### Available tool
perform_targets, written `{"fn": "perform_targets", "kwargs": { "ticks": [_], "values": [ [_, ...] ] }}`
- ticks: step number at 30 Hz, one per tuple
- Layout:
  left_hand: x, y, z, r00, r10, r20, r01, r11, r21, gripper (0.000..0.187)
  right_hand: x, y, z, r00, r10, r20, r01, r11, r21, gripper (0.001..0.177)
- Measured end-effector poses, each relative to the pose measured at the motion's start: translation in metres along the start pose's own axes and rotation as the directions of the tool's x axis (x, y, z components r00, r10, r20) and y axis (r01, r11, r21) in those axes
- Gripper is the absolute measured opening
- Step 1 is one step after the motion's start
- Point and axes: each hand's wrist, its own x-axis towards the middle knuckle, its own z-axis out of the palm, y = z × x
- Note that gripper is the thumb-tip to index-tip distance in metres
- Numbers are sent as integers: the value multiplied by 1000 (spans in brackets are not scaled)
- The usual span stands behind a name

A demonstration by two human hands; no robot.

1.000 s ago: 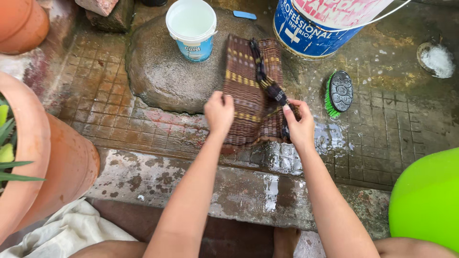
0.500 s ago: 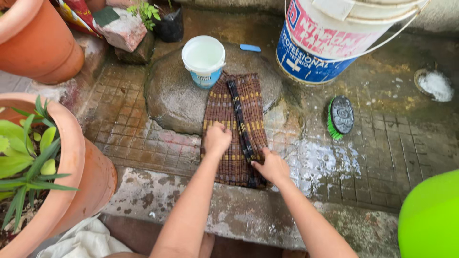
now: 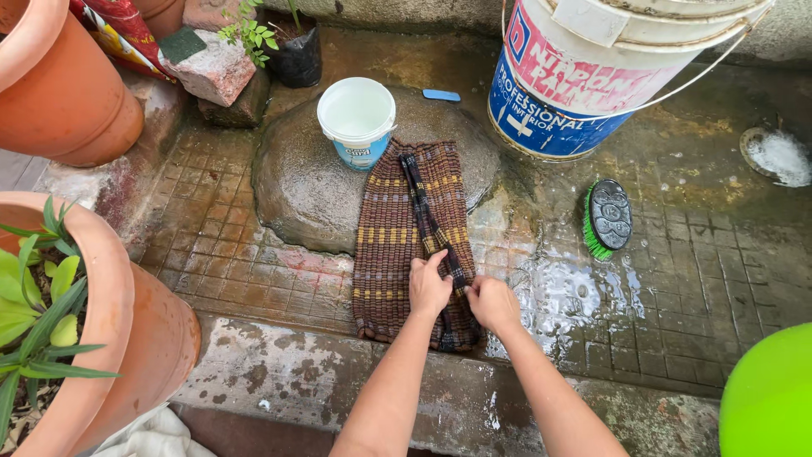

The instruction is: The person washes mats by wetting them with water from a bucket, scrubbing them with a brush, and then soaking them in a large basin of water.

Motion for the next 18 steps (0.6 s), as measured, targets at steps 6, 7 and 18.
{"fn": "perform_targets", "kwargs": {
  "ticks": [6, 7, 18],
  "values": [
    [16, -1, -33, 957, 178, -228, -192, 981, -42, 46, 24, 89, -28, 940, 236, -247, -221, 971, 87, 28],
    [24, -11, -55, 914, 222, -340, -244, 969, -22, 44, 23, 108, -35, 928, 259, -267, -255, 966, 52, 28],
    [66, -151, -170, 944, -284, -166, 318, 916, 245, 46, -27, 80, -54, 873, 431, -229, -456, 888, -66, 35]
  ]
}}
